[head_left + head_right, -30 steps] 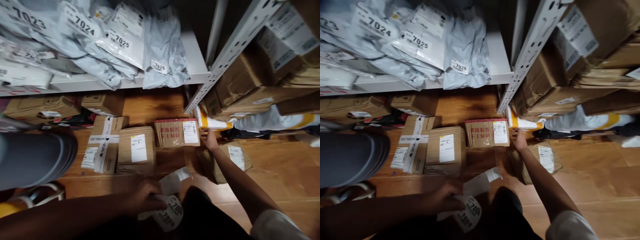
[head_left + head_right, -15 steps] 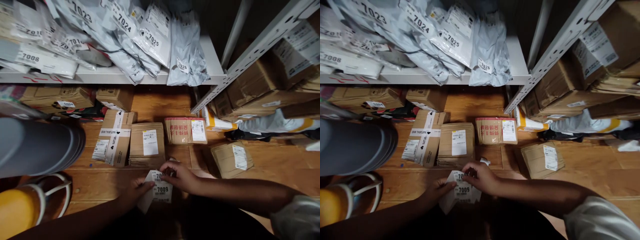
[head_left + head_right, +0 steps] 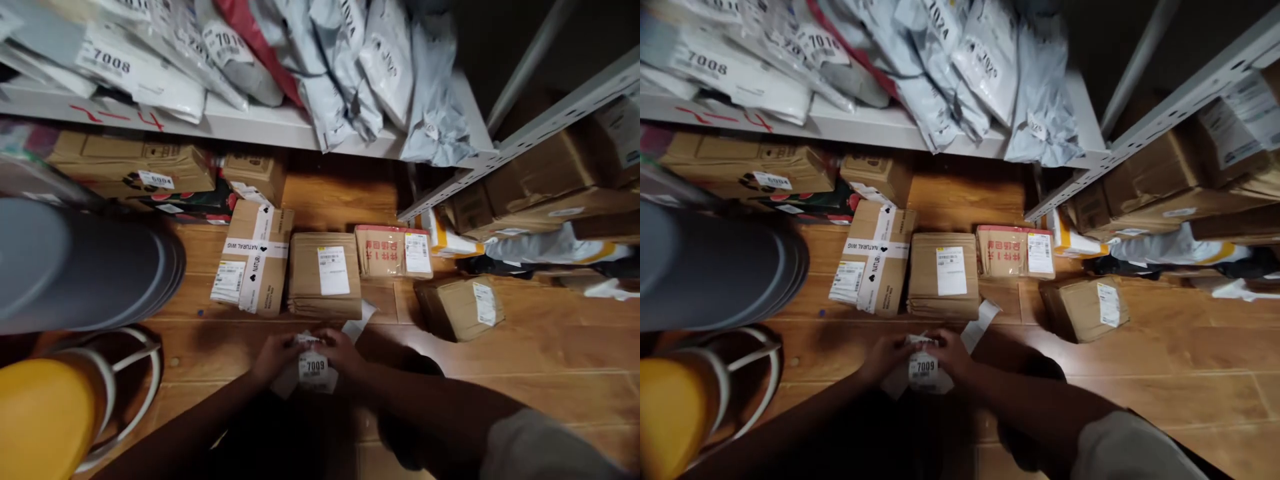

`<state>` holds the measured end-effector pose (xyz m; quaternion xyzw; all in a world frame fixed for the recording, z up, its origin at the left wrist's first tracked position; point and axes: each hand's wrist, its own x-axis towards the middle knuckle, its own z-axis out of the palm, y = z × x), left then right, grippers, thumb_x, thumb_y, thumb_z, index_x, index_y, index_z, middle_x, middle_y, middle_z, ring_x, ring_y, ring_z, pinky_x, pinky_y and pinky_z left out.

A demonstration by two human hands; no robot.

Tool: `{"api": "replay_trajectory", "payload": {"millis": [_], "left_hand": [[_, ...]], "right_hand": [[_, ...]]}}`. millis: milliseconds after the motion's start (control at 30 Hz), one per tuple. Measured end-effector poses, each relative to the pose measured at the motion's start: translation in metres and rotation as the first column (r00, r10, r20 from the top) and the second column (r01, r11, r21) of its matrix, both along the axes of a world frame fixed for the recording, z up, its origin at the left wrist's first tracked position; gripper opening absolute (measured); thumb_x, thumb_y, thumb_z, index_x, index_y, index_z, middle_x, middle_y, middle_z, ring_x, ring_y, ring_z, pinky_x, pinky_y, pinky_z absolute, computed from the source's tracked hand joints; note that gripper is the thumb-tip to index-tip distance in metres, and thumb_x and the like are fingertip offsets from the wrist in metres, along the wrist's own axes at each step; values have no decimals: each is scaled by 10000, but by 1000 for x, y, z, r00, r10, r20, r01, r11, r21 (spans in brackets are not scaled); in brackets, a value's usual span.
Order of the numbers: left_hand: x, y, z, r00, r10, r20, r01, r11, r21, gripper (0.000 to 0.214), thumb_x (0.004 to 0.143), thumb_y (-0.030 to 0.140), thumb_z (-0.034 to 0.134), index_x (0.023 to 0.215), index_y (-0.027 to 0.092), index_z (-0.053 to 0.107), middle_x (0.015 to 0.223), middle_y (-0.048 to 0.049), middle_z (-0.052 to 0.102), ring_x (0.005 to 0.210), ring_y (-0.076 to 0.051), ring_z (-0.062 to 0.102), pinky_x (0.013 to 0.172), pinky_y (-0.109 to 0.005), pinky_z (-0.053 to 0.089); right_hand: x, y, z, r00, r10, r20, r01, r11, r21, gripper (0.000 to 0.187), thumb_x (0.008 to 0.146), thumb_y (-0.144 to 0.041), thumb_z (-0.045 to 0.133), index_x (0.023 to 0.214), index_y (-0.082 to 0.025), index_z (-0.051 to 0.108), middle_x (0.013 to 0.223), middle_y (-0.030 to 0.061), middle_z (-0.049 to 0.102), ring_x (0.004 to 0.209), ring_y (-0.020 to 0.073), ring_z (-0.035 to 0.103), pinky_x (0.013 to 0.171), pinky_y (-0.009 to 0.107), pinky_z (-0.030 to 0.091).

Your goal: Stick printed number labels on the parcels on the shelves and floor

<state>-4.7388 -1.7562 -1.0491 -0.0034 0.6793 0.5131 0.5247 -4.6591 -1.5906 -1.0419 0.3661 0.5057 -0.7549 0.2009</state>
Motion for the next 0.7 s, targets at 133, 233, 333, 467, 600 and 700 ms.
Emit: {"api": "replay_trajectory", "payload": {"millis": [133,233,333,467,600,700], "left_hand": [[-15,-18,-25,998,17,57,-25,988,156,448,740,539,695,912,126,721,824,-46,729,758,-179,640,705,-258,487],[-23,-24,-36,998,49,48,-60,965,254,427,784,503,672,1016,145,672,874,-34,717,808,-173,640,750,-262,490],[-24,-25,-45,995,85,45,-93,966,240,417,799,506,649,990,136,640,824,-28,694,766,-168,627,720,-262,484],[-17,-21,-56,980,58,-189,-50,997,51,390,850,521,550,829,137,610,711,-20,632,657,-151,571,600,-243,418],[-12,-14,-59,945,55,-323,-82,994,-69,381,883,512,478,823,150,581,660,-9,592,595,-141,535,545,-239,371],[-18,-14,-58,960,70,-272,-72,997,3,372,844,521,540,823,154,591,678,-5,608,617,-140,547,552,-226,388]], "right_hand": [[-8,-14,-22,983,-144,116,165,966,-197,504,488,-445,879,853,-158,683,745,12,684,664,148,620,663,291,480],[-14,-18,-35,988,-151,41,155,981,-113,488,469,-427,889,820,-159,681,711,0,678,626,136,602,625,277,475],[-17,-27,-46,989,-117,-91,127,986,111,438,560,-477,832,836,-169,688,715,6,684,649,151,602,641,289,485],[-14,-47,-57,972,-156,-177,211,909,360,352,679,-509,738,801,-183,682,720,28,687,670,175,606,657,304,503],[-8,-69,-64,927,-269,-262,363,819,444,272,773,-447,690,825,-180,704,784,45,694,730,187,626,708,316,514],[-5,-81,-67,895,-315,-315,436,764,476,233,798,-416,683,843,-191,723,851,50,704,816,200,642,792,335,513]]}}
